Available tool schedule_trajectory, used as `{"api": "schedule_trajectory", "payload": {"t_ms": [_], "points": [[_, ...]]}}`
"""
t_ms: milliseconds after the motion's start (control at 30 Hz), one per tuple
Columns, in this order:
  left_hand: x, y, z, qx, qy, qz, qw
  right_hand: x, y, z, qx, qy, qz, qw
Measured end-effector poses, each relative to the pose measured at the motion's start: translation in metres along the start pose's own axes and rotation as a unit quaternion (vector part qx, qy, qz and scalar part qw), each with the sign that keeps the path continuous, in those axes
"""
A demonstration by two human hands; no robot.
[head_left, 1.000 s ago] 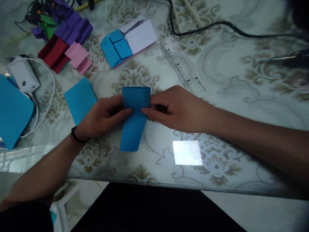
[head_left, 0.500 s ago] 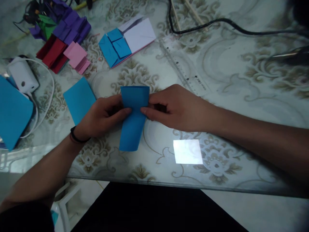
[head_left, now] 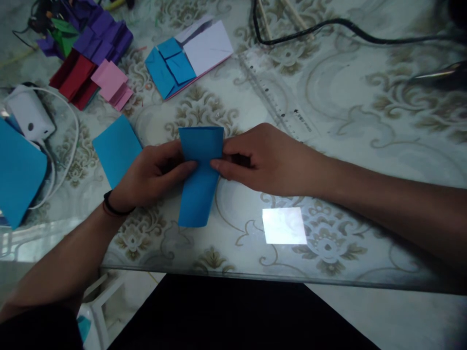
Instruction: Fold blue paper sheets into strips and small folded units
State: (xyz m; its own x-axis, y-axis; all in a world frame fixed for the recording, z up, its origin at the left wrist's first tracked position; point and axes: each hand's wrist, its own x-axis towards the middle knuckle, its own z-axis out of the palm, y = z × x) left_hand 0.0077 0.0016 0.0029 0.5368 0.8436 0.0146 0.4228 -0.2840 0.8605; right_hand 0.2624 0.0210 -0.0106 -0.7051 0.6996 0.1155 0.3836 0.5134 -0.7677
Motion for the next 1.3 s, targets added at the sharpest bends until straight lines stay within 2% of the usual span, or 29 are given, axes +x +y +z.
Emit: {"api": "schedule_trajectory", "payload": {"t_ms": [733,1133,1300], "points": [[-0.0002,0.0034,0.0006,0.004,0.008,-0.024,1.0,0.0007,-0.0034,-0.0037,0.013,-0.012,0.005,1.0],[0.0012,-0.0001,0.0009,0.005,0.004,0.025,1.0,0.0003,-0.002,-0.0033,0.013,-0.01,0.002,1.0],[-0.0005,-0.001,-0.0001,0.016,0.01,0.003,1.0,-0.0004,-0.0019,-0.0035,0.01,-0.007,0.003,1.0]]}}
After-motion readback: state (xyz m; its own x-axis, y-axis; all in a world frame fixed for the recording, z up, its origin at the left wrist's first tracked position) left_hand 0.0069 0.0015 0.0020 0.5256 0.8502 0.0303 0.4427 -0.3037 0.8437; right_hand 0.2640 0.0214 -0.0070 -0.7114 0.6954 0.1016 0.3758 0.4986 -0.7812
